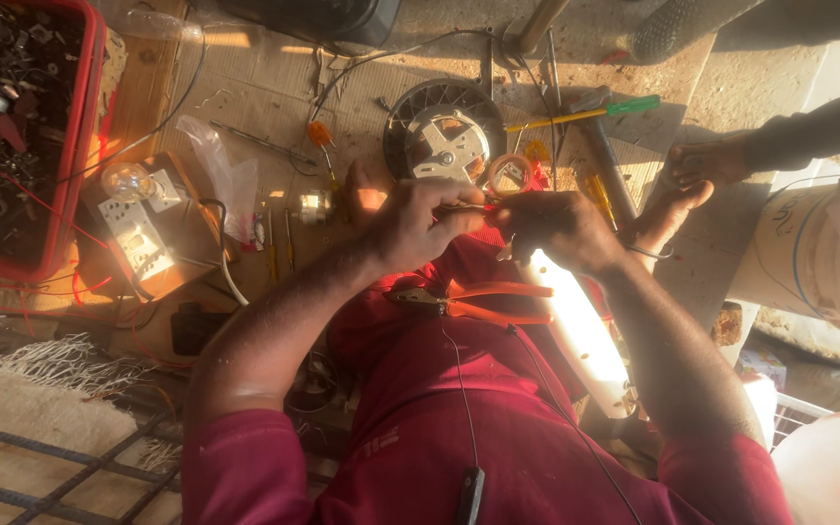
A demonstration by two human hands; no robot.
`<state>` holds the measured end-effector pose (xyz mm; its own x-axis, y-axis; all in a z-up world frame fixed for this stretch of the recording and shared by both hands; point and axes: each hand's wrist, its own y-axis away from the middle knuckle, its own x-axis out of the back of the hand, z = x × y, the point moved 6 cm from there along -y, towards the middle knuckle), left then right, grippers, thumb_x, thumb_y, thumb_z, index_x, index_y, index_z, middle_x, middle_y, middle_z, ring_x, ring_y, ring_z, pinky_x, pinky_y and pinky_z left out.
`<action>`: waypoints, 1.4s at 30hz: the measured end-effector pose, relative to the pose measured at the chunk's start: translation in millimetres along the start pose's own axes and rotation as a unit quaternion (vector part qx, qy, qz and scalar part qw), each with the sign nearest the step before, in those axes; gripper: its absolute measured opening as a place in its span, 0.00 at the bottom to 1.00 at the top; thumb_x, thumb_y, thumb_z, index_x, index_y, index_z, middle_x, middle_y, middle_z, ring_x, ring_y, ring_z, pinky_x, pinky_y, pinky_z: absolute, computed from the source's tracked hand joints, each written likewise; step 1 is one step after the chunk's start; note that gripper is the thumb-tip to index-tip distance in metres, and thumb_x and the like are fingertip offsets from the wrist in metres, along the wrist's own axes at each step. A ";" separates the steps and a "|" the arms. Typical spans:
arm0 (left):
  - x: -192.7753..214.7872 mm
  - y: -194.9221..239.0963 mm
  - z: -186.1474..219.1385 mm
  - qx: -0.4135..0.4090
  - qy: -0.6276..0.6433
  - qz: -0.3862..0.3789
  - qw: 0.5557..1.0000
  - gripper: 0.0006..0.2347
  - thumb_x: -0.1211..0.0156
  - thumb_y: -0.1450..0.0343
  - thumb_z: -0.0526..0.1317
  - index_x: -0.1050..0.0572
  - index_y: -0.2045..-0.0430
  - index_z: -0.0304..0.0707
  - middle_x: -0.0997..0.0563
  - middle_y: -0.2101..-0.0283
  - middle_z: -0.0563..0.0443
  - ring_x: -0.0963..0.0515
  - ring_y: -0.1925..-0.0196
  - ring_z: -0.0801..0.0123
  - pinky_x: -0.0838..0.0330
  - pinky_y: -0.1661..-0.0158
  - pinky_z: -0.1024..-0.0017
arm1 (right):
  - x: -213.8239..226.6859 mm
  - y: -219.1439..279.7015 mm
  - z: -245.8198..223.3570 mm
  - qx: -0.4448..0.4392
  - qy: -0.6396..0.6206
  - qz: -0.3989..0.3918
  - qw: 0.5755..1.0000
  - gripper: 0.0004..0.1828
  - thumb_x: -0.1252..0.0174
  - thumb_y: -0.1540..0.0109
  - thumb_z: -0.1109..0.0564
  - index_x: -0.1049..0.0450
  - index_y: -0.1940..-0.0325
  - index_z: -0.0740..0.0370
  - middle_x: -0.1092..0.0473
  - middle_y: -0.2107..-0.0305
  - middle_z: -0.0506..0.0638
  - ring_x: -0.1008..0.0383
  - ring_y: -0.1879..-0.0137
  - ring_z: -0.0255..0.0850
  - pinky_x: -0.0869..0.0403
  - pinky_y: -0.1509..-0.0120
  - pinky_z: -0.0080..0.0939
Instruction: The person is repairing a fan motor by hand, twisting wires together and wrapping them with red electrical tape. The person works on the exposed motor assembly, securing connections and insulating them.
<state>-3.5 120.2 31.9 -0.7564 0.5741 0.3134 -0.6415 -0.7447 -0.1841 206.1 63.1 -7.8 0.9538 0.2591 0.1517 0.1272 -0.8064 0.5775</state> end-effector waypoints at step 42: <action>15.9 -18.9 4.2 -0.040 -0.105 -0.005 0.994 0.06 0.34 0.28 0.31 0.17 0.60 0.34 0.15 0.64 0.48 0.16 0.63 0.66 0.21 0.58 0.67 | 93.1 -17.9 73.2 0.067 -0.255 0.133 0.955 0.08 0.38 0.31 0.58 0.25 0.51 0.65 0.25 0.65 0.57 0.24 0.63 0.41 0.25 0.61 0.37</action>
<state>-2.8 142.0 44.4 -0.7120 0.4921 0.5008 -0.6637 -0.7044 -0.2515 312.5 62.7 -62.7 0.9613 -0.2295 -0.1522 -0.1368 -0.8776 0.4596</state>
